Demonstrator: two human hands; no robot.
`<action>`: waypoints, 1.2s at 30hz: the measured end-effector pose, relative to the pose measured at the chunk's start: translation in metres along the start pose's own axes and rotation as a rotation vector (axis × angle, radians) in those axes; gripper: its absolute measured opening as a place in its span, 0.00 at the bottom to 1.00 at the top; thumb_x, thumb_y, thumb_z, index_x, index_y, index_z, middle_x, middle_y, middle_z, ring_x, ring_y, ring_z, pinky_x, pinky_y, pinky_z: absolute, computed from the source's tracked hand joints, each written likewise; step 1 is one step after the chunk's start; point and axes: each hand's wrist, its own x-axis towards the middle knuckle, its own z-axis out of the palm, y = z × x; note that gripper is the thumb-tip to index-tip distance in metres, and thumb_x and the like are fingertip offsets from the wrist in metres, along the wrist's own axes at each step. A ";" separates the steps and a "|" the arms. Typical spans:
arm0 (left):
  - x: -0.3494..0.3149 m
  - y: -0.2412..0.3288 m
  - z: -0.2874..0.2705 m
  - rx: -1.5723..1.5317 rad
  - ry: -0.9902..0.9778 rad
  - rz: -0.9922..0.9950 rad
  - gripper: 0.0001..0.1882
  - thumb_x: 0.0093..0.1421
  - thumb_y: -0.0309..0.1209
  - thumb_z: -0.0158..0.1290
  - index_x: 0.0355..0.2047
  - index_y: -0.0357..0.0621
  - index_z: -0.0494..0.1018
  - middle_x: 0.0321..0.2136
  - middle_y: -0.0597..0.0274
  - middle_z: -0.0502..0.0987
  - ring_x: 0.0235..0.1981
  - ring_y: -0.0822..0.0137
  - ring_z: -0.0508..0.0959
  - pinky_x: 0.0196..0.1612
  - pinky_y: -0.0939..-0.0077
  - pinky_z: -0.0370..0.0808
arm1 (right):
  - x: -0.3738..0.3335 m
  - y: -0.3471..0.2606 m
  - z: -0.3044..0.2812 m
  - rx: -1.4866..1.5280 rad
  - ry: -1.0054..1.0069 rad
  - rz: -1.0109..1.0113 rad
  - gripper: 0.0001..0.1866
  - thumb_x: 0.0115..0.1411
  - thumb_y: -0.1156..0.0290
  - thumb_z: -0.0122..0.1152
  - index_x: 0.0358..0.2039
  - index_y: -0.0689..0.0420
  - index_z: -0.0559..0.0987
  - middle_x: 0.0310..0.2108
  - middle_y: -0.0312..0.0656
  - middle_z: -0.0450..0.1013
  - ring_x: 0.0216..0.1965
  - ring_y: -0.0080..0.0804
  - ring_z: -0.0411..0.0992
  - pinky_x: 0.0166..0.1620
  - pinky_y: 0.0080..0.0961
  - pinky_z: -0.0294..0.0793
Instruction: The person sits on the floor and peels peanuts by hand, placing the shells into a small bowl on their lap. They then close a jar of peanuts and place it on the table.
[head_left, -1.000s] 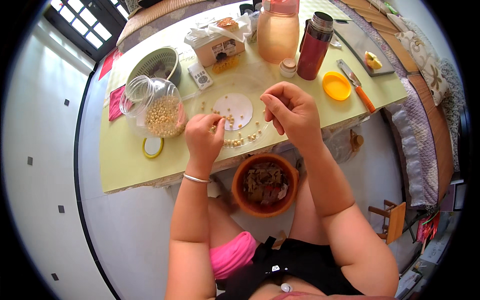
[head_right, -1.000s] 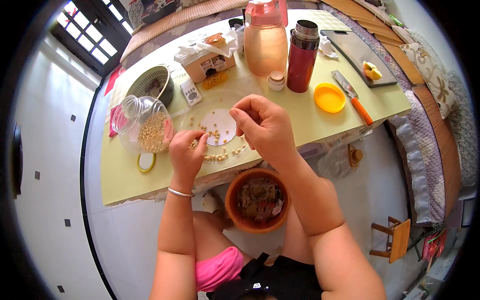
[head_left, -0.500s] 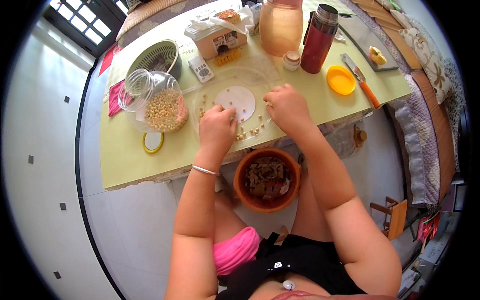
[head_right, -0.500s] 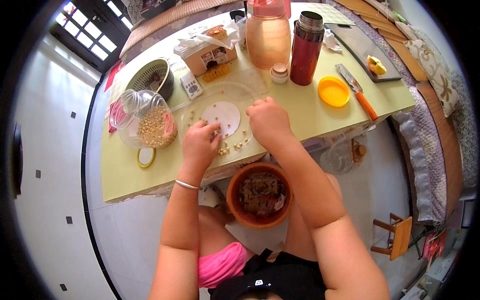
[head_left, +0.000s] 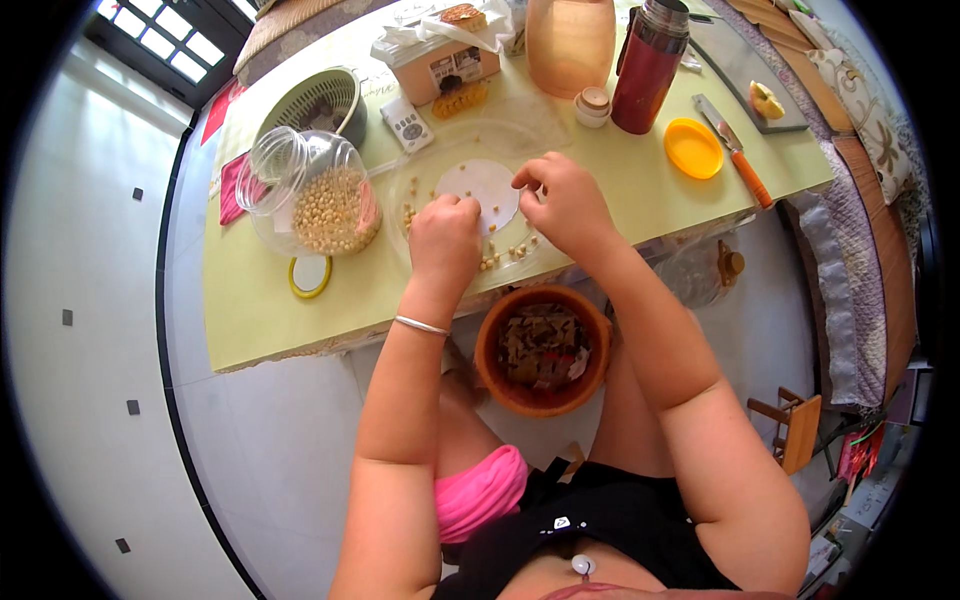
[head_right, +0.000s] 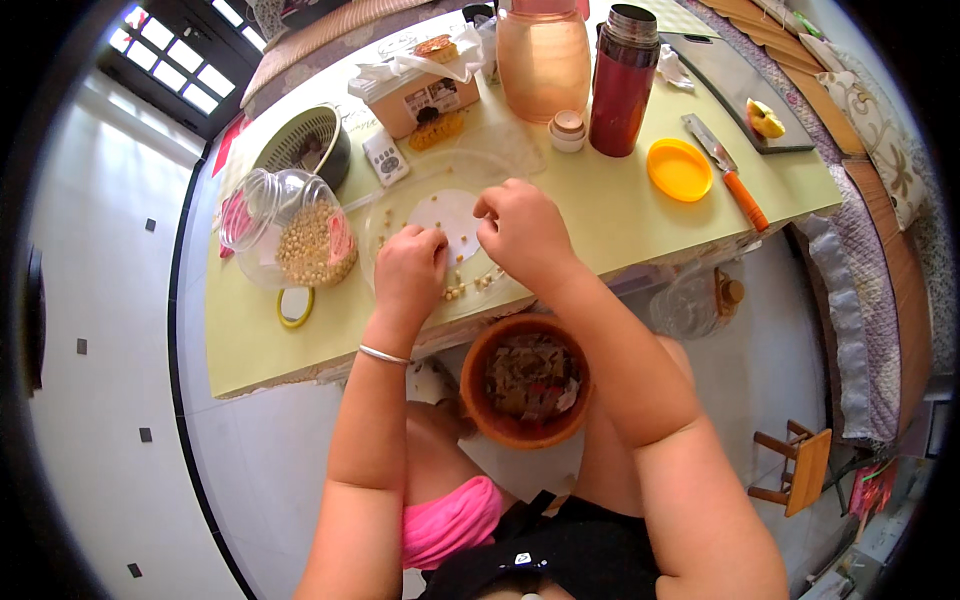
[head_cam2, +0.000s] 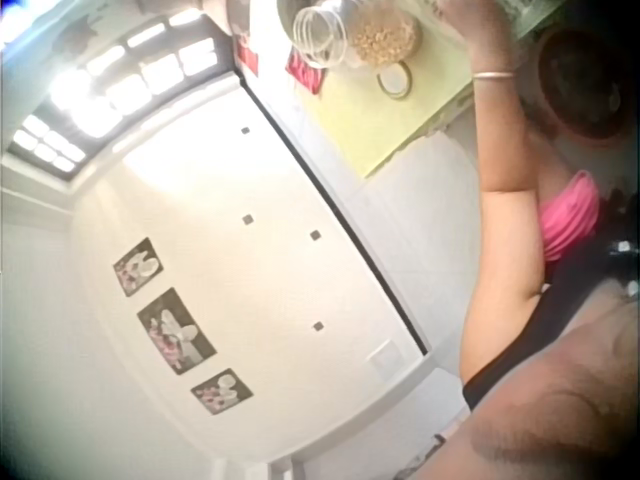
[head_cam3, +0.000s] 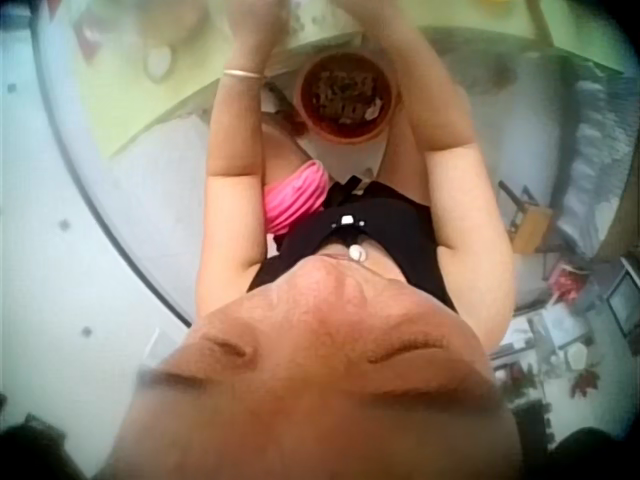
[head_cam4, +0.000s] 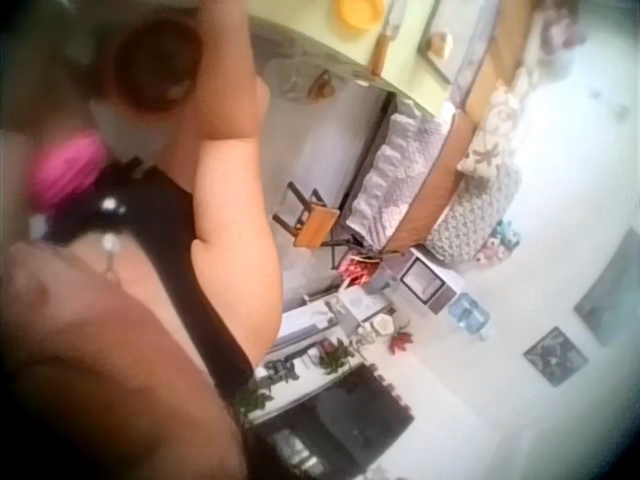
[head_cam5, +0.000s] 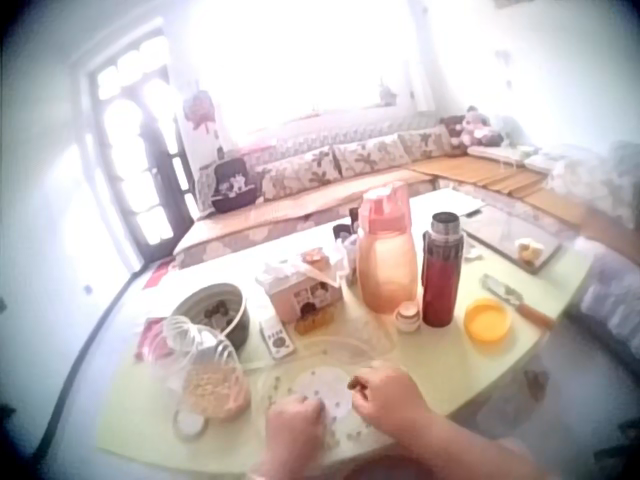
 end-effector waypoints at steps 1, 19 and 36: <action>0.000 0.001 -0.003 -0.020 0.017 0.005 0.05 0.52 0.25 0.59 0.30 0.42 0.79 0.25 0.54 0.76 0.29 0.54 0.78 0.35 0.62 0.75 | 0.001 -0.002 -0.003 0.193 -0.038 0.112 0.02 0.51 0.78 0.57 0.26 0.60 0.78 0.27 0.40 0.73 0.33 0.31 0.71 0.35 0.28 0.72; -0.002 -0.001 -0.026 -0.101 -0.124 -0.073 0.10 0.46 0.24 0.61 0.32 0.44 0.82 0.27 0.55 0.78 0.29 0.56 0.79 0.35 0.65 0.76 | 0.005 -0.003 0.001 1.162 -0.314 0.671 0.06 0.63 0.71 0.55 0.34 0.61 0.76 0.29 0.39 0.73 0.23 0.17 0.65 0.21 0.13 0.62; 0.012 -0.002 -0.052 -0.982 0.012 -0.311 0.07 0.59 0.22 0.58 0.38 0.32 0.78 0.33 0.64 0.80 0.32 0.79 0.77 0.34 0.86 0.73 | 0.001 -0.011 0.011 1.358 -0.458 0.804 0.16 0.69 0.63 0.47 0.37 0.63 0.76 0.29 0.41 0.73 0.24 0.19 0.68 0.23 0.14 0.66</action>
